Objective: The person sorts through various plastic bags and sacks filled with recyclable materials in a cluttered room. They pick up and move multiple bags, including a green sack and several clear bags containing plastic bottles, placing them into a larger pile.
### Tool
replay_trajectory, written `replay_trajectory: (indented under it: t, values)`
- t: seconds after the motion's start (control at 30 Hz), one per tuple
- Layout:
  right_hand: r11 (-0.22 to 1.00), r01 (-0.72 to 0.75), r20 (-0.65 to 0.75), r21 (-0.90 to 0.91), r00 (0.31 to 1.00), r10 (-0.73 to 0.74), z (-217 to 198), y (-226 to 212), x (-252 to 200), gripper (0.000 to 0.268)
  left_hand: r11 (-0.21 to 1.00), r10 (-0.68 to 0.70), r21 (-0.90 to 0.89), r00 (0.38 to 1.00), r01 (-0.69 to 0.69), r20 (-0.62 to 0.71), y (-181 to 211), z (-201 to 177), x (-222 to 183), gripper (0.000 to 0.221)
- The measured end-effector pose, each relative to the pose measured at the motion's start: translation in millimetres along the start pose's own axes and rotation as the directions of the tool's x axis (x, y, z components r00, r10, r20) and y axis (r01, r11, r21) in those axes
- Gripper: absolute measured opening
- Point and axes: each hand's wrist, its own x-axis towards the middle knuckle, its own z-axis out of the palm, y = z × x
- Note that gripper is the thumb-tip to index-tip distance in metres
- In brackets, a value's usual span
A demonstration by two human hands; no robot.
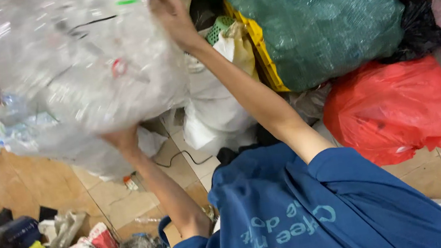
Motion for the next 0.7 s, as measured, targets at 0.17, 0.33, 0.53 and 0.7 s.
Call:
replay_trajectory:
  t: [0.17, 0.33, 0.53, 0.7]
  values:
    - [0.995, -0.094, -0.298, -0.017, 0.951, 0.085, -122.8, 129.7, -1.6, 0.030, 0.959, 0.083, 0.251, 0.978, -0.131, 0.194, -42.3, 83.8, 63.9, 0.156]
    - [0.972, -0.171, -0.328, -0.159, 0.938, 0.111, -140.2, 59.9, 4.7, 0.021, 0.924, 0.177, 0.294, 0.956, -0.243, 0.234, -20.2, 129.8, 75.9, 0.153]
    - [0.978, 0.133, -0.163, -0.161, 0.974, -0.159, -112.4, 27.1, 47.3, 0.012, 0.970, 0.146, 0.182, 0.986, -0.159, 0.082, -27.1, 118.6, 52.3, 0.153]
    - [0.988, 0.029, -0.198, 0.149, 0.980, 0.001, -71.5, 6.7, 76.4, 0.014, 0.996, -0.025, -0.084, 0.999, 0.021, -0.041, -44.8, 122.5, 39.4, 0.142]
